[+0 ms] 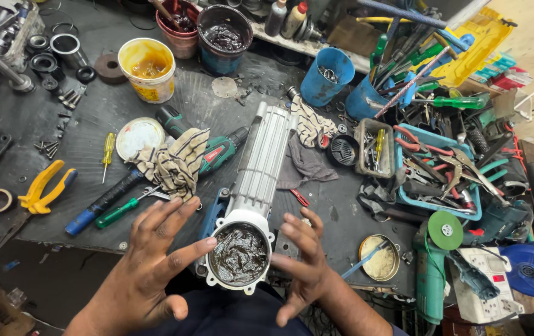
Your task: The person opens a tub of dark grease, scoops grease with their fingers, and smears it by hand into the open bore of a motorcycle engine cylinder assembly on the workbench. They repeatedly scoop more grease from the tub and spread it around the bore, then wipe their hands with a cloth.
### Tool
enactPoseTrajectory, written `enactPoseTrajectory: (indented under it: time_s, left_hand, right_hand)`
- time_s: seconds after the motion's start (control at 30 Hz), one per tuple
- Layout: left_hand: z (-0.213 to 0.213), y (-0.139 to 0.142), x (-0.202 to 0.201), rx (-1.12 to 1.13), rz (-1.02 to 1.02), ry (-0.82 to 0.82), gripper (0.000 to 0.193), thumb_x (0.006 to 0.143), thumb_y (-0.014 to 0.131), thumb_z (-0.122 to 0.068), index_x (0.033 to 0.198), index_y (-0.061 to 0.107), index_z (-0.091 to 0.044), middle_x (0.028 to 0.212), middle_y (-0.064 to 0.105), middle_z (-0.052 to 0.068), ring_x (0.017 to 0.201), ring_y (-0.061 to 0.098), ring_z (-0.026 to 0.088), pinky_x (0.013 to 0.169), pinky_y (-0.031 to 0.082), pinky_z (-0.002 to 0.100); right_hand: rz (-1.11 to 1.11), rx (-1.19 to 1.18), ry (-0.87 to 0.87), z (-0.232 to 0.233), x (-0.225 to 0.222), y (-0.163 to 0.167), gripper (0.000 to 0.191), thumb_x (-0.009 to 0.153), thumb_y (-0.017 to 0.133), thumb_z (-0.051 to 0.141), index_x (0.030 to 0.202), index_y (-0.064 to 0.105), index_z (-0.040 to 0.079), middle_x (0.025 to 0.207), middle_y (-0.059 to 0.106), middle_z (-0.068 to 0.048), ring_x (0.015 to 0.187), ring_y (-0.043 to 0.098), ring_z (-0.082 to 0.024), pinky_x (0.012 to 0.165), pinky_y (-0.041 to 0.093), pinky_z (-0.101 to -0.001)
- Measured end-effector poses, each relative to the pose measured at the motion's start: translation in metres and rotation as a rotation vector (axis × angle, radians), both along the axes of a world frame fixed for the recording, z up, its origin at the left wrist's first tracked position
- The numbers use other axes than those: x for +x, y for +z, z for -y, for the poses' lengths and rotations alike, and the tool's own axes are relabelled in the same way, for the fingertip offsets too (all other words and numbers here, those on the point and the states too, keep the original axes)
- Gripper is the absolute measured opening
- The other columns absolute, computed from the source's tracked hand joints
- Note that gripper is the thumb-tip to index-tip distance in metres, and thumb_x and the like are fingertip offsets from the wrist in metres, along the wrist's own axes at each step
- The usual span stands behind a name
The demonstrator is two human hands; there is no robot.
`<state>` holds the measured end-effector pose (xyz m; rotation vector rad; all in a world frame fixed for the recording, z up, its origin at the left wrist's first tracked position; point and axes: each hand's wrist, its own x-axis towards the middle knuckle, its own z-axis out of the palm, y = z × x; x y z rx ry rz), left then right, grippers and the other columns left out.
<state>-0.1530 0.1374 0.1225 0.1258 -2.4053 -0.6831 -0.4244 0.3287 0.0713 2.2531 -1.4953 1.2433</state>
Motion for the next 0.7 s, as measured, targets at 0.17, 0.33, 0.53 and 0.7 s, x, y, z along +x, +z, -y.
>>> enactPoseTrajectory:
  time_s: [0.17, 0.33, 0.53, 0.7]
  left_hand:
    - [0.001, 0.001, 0.002, -0.017, 0.007, -0.001, 0.070, 0.099, 0.028, -0.070, 0.149, 0.049, -0.026, 0.163, 0.035, 0.021, 0.151, 0.032, 0.041, 0.124, 0.021, 0.059]
    - [0.004, -0.007, 0.001, 0.007, -0.010, -0.045, 0.069, 0.099, 0.032, -0.071, 0.149, 0.050, -0.026, 0.164, 0.034, 0.021, 0.151, 0.033, 0.041, 0.125, 0.020, 0.059]
    - [0.006, -0.030, 0.002, -0.013, -0.011, -0.100, 0.077, 0.098, 0.036, -0.075, 0.157, 0.035, -0.025, 0.168, 0.027, 0.025, 0.154, 0.029, 0.043, 0.127, 0.018, 0.059]
    - [0.022, -0.049, 0.013, -0.016, 0.050, -0.055, 0.085, 0.092, 0.037, -0.075, 0.163, 0.024, -0.028, 0.166, 0.024, 0.025, 0.151, 0.027, 0.043, 0.122, 0.019, 0.060]
  right_hand:
    - [0.134, -0.094, 0.022, 0.003, 0.011, -0.003, 0.091, 0.084, 0.047, 0.089, 0.129, 0.039, 0.011, 0.153, 0.040, -0.023, 0.143, 0.046, -0.043, 0.123, 0.023, -0.0686]
    - [-0.027, 0.008, -0.032, -0.004, 0.005, 0.003, 0.091, 0.083, 0.046, 0.088, 0.141, 0.059, 0.018, 0.154, 0.046, -0.017, 0.145, 0.046, -0.042, 0.125, 0.023, -0.0671]
    - [0.096, -0.104, -0.018, 0.005, 0.013, -0.014, 0.093, 0.085, 0.048, 0.088, 0.140, 0.039, 0.013, 0.155, 0.038, -0.025, 0.142, 0.046, -0.047, 0.122, 0.022, -0.0709]
    - [0.080, -0.079, -0.087, -0.005, 0.015, -0.029, 0.089, 0.084, 0.051, 0.086, 0.148, 0.050, 0.023, 0.159, 0.036, -0.021, 0.145, 0.044, -0.047, 0.124, 0.023, -0.0686]
